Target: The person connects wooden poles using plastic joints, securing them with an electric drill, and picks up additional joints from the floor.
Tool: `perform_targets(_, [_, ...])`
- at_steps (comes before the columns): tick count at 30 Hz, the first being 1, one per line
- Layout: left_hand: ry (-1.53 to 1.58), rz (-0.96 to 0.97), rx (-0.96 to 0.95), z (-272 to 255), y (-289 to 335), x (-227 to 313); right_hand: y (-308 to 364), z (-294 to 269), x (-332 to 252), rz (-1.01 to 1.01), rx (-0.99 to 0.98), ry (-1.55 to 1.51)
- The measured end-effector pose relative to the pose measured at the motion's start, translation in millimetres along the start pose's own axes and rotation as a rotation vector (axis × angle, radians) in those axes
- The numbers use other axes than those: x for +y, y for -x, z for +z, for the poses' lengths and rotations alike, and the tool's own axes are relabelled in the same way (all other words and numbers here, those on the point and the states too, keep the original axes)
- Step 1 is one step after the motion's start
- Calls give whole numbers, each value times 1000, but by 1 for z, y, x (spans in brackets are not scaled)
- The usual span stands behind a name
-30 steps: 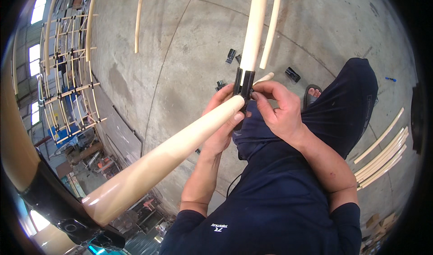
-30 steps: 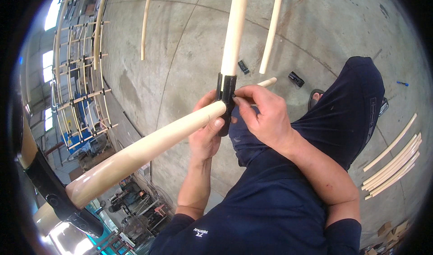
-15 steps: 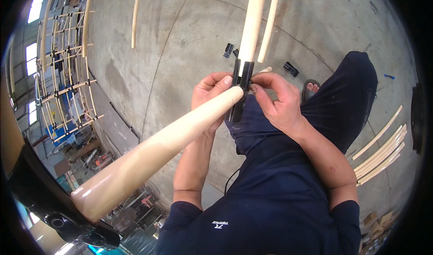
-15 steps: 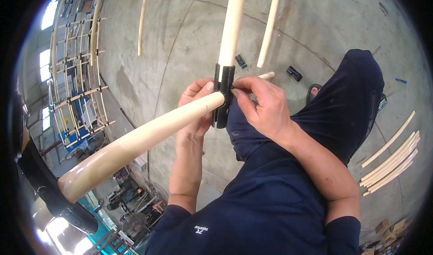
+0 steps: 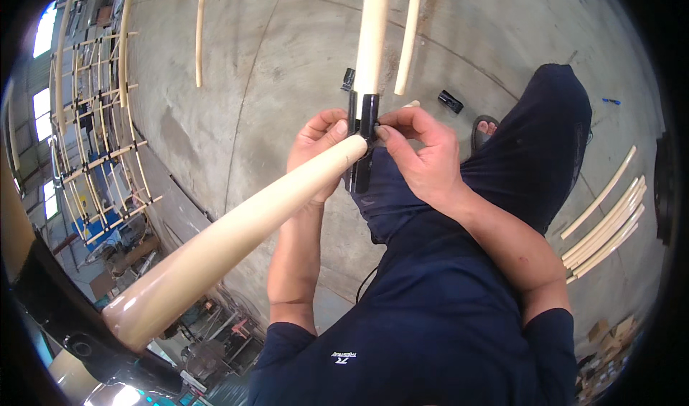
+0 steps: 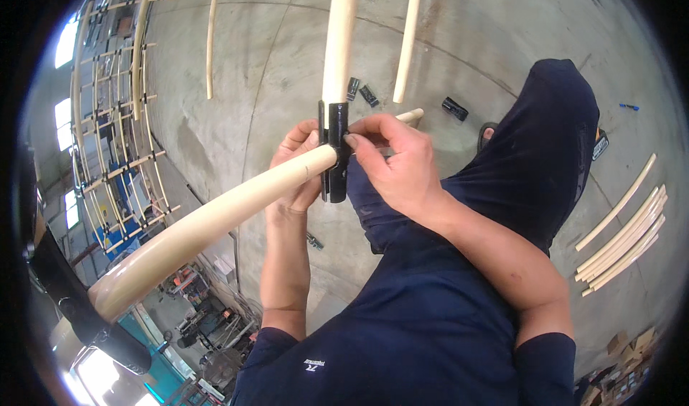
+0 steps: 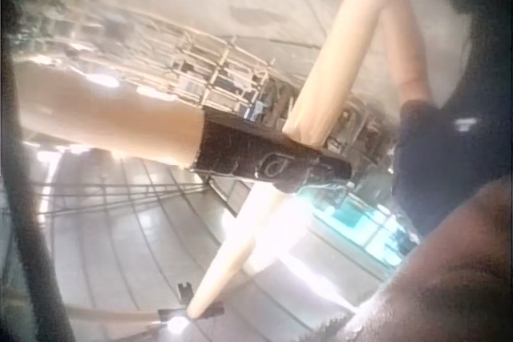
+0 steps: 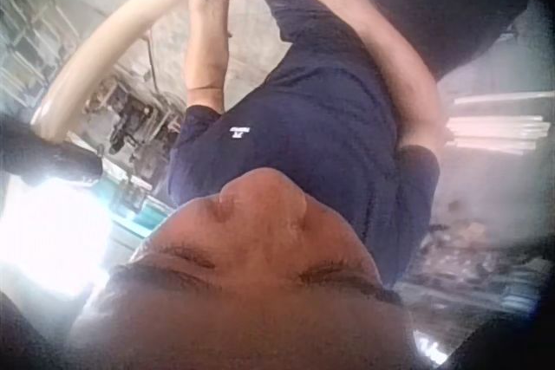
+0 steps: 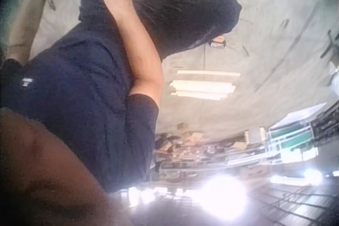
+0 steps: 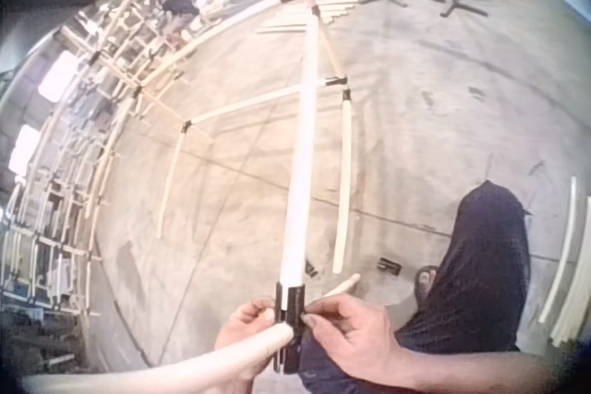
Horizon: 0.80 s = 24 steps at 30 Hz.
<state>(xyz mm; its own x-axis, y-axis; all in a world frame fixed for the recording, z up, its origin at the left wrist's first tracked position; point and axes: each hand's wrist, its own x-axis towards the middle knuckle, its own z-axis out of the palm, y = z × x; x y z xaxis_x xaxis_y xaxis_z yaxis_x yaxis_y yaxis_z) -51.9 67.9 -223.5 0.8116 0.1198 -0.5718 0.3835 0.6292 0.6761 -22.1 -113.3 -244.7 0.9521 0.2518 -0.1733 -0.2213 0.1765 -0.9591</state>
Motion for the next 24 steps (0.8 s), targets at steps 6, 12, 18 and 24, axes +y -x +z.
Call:
perform_targets(6, [-47,-45,-50,-7,-1,4,2,0,11,-128,6,92])
perform_targets(12, [-49,-25,-34,0,0,1,2,0,3,-151,40,100])
perform_targets(18, [-21,21,-63,-8,0,-4,1,4,5,17,9,-85])
perform_targets(24, [-98,33,-22,-3,2,0,-3,0,7,-293,46,181])
